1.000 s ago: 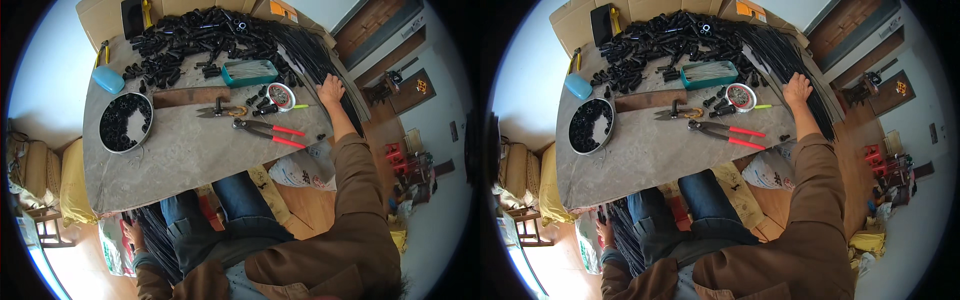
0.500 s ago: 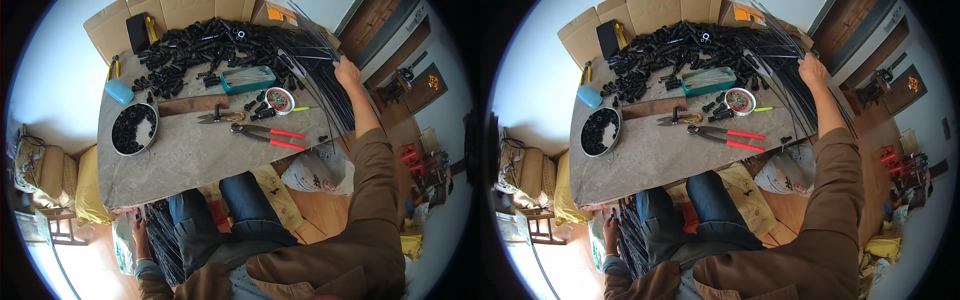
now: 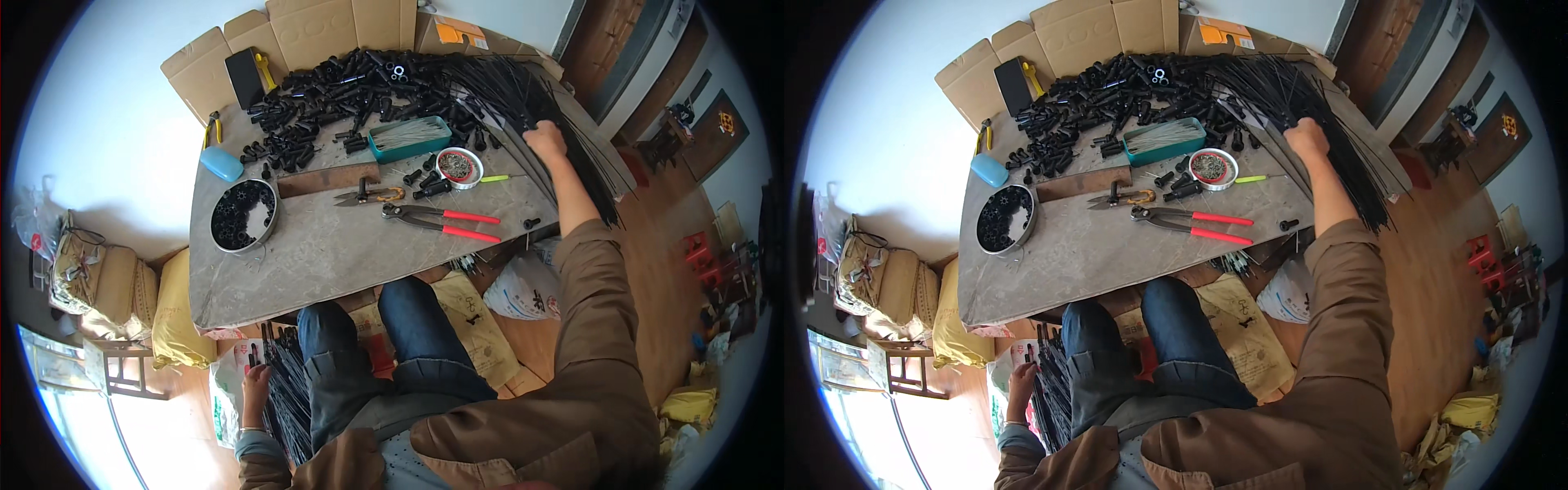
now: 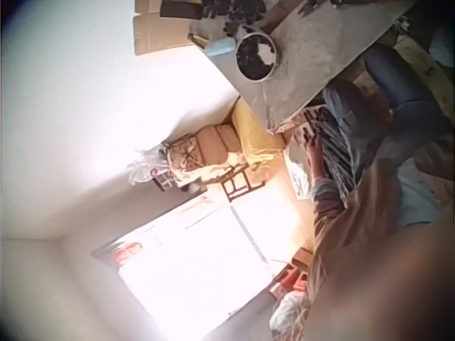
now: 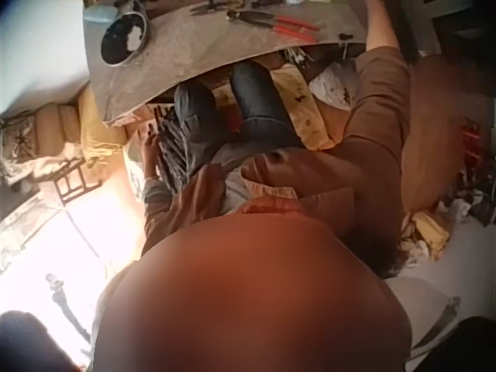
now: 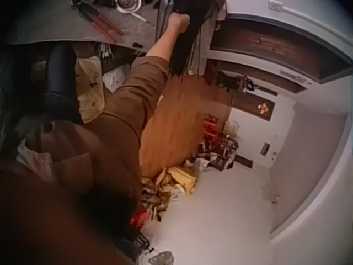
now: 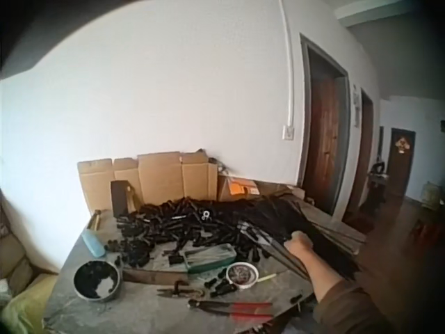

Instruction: Assembling umbrella ribs into a central hub component and securing them using pliers.

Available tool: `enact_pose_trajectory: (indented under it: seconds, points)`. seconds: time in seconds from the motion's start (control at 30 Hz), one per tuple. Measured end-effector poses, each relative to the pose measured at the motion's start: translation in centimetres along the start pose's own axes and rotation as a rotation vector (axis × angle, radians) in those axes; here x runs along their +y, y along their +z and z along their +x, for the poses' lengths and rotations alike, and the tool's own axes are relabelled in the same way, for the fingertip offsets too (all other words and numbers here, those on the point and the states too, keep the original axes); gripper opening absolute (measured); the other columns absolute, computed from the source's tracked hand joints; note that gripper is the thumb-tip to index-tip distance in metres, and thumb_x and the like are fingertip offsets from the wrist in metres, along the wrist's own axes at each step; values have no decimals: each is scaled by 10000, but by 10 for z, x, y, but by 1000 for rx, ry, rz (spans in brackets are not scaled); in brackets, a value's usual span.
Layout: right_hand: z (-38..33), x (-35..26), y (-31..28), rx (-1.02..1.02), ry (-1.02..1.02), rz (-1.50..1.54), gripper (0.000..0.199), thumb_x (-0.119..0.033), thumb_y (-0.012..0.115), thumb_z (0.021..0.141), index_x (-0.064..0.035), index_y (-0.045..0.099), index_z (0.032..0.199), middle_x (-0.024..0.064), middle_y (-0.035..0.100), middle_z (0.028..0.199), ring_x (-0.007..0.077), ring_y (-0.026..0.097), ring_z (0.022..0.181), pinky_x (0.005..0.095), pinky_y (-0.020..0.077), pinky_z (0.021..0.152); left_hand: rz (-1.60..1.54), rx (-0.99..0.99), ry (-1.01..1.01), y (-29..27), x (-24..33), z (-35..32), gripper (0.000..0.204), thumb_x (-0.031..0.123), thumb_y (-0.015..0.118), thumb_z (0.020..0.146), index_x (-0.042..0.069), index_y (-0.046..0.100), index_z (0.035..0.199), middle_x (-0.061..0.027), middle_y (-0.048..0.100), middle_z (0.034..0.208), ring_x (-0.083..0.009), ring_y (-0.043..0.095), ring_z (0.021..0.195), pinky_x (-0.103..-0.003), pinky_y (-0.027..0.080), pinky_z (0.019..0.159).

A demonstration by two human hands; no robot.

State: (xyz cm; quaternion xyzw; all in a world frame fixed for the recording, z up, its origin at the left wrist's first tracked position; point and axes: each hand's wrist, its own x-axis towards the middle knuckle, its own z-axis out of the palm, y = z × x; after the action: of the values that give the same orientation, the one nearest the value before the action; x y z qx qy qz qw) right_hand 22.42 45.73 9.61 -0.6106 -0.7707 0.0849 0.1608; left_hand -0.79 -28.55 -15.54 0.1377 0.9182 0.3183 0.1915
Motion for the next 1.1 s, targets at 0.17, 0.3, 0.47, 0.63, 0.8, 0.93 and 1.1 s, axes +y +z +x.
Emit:
enact_pose_trajectory:
  seconds: [0.17,0.3,0.47,0.63,0.8,0.93,1.1]
  points:
    - [16,-27,-78,364,-245,-80,316,-292,532,846,-83,639,1057,196,646,1081,395,614,1008,490,495,846,-9,-80,-27,-5,14,-5,324,275,617,850,9,682,1024,-181,698,911,-272,677,908,-352,505,802]
    - [-13,-82,-169,210,-525,300,282,-314,588,880,-33,614,900,84,627,693,188,602,527,324,489,489,-51,-120,108,-9,34,-4,293,236,615,868,11,673,1047,-148,698,881,-206,675,829,-326,503,745]
    - [-96,-145,-187,-175,-735,235,310,-307,564,935,-79,494,737,-40,460,570,25,443,444,190,348,379,-174,-235,357,-19,122,-14,296,192,595,891,-16,628,1098,-156,683,982,-248,651,928,-343,491,821]
    - [-133,-181,-179,-320,-919,740,313,-329,552,950,-104,471,747,-50,412,585,32,391,470,206,331,407,-133,-279,476,-21,139,-21,296,208,601,870,1,641,1078,-206,663,991,-333,645,957,-373,495,821]
    - [-165,-239,-183,-452,-797,1298,259,-265,533,957,-102,467,767,-27,440,625,76,407,492,244,358,451,-125,-318,482,-30,129,-38,297,237,597,874,5,649,1052,-198,663,972,-335,647,931,-395,498,797]
    - [-191,-285,-158,-307,-935,1647,301,-308,575,932,-83,498,747,-29,453,578,94,439,477,242,364,457,-35,-350,386,-36,121,-47,350,232,597,906,-18,605,1150,-178,663,1066,-259,635,989,-357,480,872]
    - [-241,-279,-30,-149,-899,1309,211,-211,560,929,-61,500,794,21,516,569,108,495,473,254,405,460,-59,-328,437,-33,100,-54,342,239,595,907,-10,612,1141,-183,663,1049,-266,637,981,-361,483,870]
